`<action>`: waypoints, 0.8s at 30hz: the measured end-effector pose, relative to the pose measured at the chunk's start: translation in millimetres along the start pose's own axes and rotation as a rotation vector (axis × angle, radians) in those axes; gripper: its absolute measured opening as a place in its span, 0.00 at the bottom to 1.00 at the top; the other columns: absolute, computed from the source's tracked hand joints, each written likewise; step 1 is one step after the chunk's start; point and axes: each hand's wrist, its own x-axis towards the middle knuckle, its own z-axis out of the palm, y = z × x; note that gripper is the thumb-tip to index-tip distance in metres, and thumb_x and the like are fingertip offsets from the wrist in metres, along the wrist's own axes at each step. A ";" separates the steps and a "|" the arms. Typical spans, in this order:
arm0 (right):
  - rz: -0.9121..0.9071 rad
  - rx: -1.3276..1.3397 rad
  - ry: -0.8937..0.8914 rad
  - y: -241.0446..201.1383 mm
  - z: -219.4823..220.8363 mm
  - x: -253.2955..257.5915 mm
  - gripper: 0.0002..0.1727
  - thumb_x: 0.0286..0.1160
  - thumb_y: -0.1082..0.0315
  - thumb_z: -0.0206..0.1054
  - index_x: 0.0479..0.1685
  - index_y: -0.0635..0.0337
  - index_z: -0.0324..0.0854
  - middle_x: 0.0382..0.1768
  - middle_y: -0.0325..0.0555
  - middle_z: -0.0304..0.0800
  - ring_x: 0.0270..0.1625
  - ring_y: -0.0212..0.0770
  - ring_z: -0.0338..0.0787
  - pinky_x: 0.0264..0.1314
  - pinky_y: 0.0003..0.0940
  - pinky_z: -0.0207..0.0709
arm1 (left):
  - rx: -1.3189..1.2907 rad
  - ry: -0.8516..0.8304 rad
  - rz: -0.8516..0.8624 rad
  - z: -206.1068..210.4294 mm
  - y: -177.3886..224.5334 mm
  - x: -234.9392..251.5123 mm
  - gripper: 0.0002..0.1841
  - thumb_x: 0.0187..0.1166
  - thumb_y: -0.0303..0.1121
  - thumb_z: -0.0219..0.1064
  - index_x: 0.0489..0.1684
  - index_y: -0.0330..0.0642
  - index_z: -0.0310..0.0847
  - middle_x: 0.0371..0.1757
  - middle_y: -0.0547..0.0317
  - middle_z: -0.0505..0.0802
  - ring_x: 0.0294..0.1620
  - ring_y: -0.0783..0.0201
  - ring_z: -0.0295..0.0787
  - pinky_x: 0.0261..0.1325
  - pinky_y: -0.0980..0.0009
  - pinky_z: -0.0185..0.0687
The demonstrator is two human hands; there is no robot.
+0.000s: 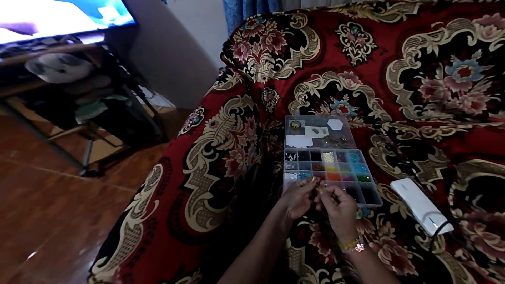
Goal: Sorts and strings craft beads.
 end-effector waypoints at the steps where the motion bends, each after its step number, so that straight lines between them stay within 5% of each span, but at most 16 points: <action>1: -0.003 0.006 0.002 0.3 0.0 0.1 0.04 0.68 0.74 0.66 0.30 0.62 0.85 0.22 0.32 0.90 0.21 0.23 0.87 0.25 0.19 0.84 | 0.009 0.004 0.005 0.4 0.3 0.0 0.13 0.94 0.32 0.48 0.51 0.42 0.81 0.41 0.64 0.92 0.33 0.73 0.88 0.38 0.76 0.86; 24: 0.001 0.014 0.003 0.7 -0.1 -0.6 0.05 0.70 0.73 0.65 0.32 0.62 0.85 0.21 0.33 0.91 0.21 0.24 0.88 0.24 0.19 0.84 | 0.160 -0.030 0.128 -2.1 7.3 -1.3 0.12 0.89 0.25 0.53 0.46 0.40 0.85 0.42 0.65 0.94 0.41 0.72 0.90 0.49 0.73 0.87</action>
